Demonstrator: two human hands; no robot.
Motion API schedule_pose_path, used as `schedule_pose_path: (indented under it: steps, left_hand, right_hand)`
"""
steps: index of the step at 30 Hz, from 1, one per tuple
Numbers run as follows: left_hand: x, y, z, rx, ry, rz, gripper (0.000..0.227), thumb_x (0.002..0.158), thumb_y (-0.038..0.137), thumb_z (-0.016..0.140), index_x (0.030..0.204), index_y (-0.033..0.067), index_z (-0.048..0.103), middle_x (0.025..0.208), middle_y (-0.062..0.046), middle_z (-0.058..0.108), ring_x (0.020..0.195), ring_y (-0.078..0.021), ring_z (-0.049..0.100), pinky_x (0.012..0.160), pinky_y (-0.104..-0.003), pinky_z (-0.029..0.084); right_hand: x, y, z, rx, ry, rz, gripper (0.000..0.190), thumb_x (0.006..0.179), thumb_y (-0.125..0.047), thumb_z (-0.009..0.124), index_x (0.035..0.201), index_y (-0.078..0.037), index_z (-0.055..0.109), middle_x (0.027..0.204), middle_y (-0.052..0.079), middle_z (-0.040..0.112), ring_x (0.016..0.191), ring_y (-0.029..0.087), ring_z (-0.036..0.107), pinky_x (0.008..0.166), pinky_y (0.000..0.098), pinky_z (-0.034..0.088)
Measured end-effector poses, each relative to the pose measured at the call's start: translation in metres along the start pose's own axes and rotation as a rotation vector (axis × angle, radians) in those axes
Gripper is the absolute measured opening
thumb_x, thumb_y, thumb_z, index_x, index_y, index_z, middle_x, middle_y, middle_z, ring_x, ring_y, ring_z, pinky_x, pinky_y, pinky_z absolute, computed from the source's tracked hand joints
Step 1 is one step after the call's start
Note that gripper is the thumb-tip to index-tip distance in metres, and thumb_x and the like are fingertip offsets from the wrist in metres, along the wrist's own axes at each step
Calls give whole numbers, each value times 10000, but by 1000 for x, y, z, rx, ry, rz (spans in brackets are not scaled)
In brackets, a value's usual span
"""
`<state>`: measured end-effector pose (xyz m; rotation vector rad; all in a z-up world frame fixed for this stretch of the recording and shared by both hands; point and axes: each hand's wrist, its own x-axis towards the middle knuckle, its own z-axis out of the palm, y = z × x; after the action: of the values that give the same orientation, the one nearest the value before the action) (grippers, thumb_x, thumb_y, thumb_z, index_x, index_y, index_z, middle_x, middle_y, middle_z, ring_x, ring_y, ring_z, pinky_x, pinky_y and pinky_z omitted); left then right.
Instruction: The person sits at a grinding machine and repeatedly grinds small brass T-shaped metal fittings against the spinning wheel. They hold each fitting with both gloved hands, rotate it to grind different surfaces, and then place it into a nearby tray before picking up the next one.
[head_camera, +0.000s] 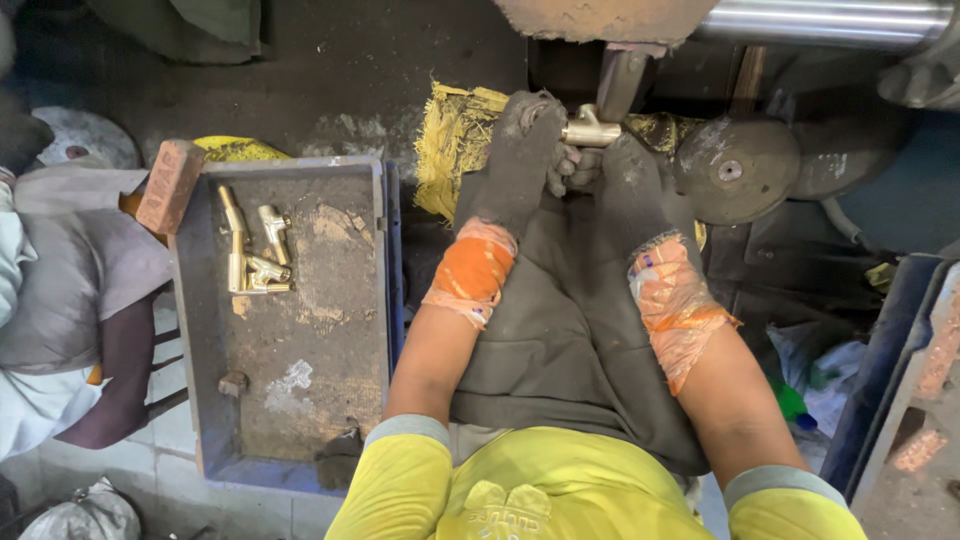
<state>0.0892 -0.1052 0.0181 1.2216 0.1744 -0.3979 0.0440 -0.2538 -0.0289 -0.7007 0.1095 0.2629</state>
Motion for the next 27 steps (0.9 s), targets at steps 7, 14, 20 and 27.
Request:
schedule_pose_path:
  steps: [7, 14, 20, 27]
  left_hand:
    - [-37, 49, 33, 522, 52, 14, 263, 1004, 292, 592, 1157, 82, 637, 848, -79, 736, 684, -138, 698, 587, -305, 576]
    - [-42, 35, 44, 1109, 228, 274, 369, 951, 411, 616, 1211, 151, 648, 1159, -111, 727, 1055, -392, 663, 861, -498, 547]
    - [-4, -9, 37, 851, 282, 572, 342, 996, 338, 643, 1206, 69, 621, 1133, -158, 691, 1072, -337, 674, 914, -427, 562]
    - [-17, 7, 8, 435, 108, -23, 306, 1007, 258, 621, 1225, 46, 587, 932, -67, 675, 712, -119, 667, 565, -269, 549]
  right_hand:
    - [-20, -14, 34, -984, 180, -229, 362, 1150, -243, 380, 1333, -46, 622, 1145, 69, 700, 1024, 223, 668, 876, 361, 530]
    - [-40, -30, 54, -1975, 320, -326, 368, 977, -245, 538, 1284, -64, 631, 1105, 64, 722, 994, 276, 643, 819, 453, 462]
    - [-7, -19, 41, -844, 326, 77, 402, 1080, -368, 370, 1190, -127, 673, 1055, -7, 742, 976, 107, 689, 851, 263, 533]
    - [-15, -13, 37, -416, 534, 119, 402, 1054, -361, 505, 1144, -20, 698, 1043, 81, 751, 917, 149, 710, 753, 291, 606]
